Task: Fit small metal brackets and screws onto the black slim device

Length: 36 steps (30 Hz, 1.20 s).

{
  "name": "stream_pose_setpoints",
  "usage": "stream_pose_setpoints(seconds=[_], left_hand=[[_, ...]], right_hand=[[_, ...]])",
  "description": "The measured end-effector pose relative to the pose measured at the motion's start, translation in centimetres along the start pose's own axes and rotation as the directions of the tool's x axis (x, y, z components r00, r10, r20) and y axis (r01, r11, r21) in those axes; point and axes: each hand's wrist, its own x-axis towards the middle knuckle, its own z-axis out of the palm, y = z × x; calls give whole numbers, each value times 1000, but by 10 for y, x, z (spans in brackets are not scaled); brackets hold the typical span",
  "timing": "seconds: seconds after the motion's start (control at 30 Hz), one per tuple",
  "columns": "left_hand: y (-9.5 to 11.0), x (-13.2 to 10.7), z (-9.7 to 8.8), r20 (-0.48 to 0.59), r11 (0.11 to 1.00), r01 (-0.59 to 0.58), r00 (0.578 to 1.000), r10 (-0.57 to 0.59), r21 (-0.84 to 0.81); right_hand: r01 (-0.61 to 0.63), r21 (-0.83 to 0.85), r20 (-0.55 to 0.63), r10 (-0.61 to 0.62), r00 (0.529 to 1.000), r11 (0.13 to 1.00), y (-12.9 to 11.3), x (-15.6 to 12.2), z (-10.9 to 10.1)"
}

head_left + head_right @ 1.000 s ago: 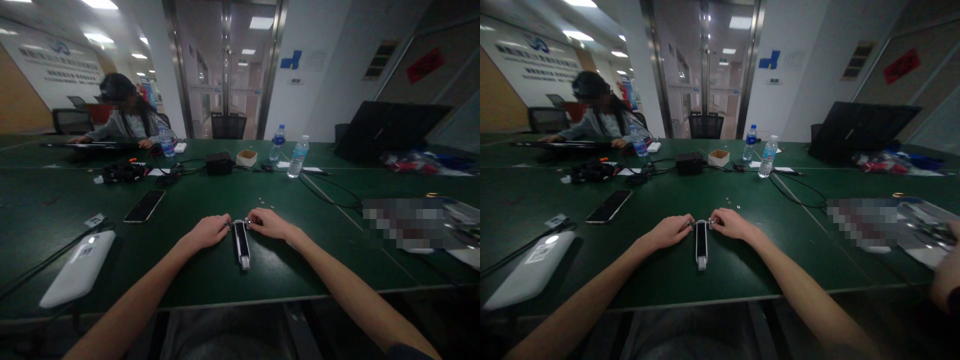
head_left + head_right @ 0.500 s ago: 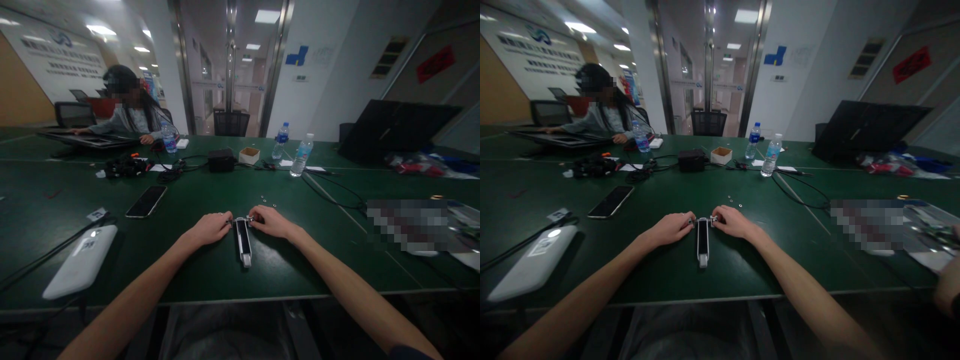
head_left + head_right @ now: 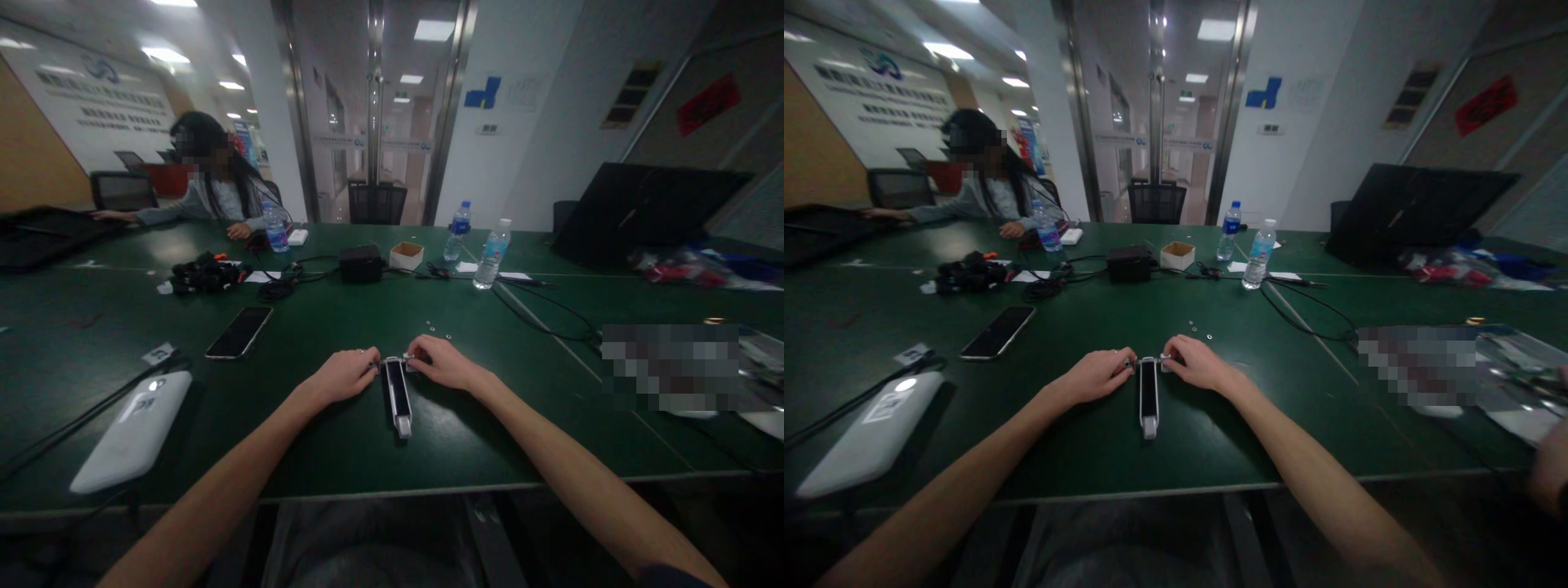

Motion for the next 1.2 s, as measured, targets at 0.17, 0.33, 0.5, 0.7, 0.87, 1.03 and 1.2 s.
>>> stream_pose_setpoints(seconds=[0.17, 0.33, 0.5, 0.7, 0.87, 1.03, 1.2], left_hand=[[1, 0, 0, -10, 1000, -9, 1000, 9, 23], [3, -1, -3, 9, 1000, 6, 1000, -6, 19], [2, -1, -2, -3, 1000, -6, 1000, 6, 27], [0, 0, 0, 3, 1000, 24, 1000, -24, 0], [-1, 0, 0, -5, 1000, 4, 1000, -4, 0], [0, 0, 0, -15, 1000, -9, 1000, 9, 12], [0, 0, 0, -9, 1000, 7, 1000, -7, 3]], right_hand=[[16, -19, -6, -16, 1000, 1000, -1, 0, -3], [33, -33, 14, -33, 999, 999, -4, -2, -5], [17, -18, -6, -17, 1000, 1000, -2, -2, -3], [33, -28, -7, -33, 999, 999, 0, -1, -2], [28, -20, -4, -28, 1000, 999, -1, -1, -2], [43, -37, -12, -43, 999, 998, -1, -1, -2], [39, -37, -8, -39, 999, 999, -2, -2, -3]])
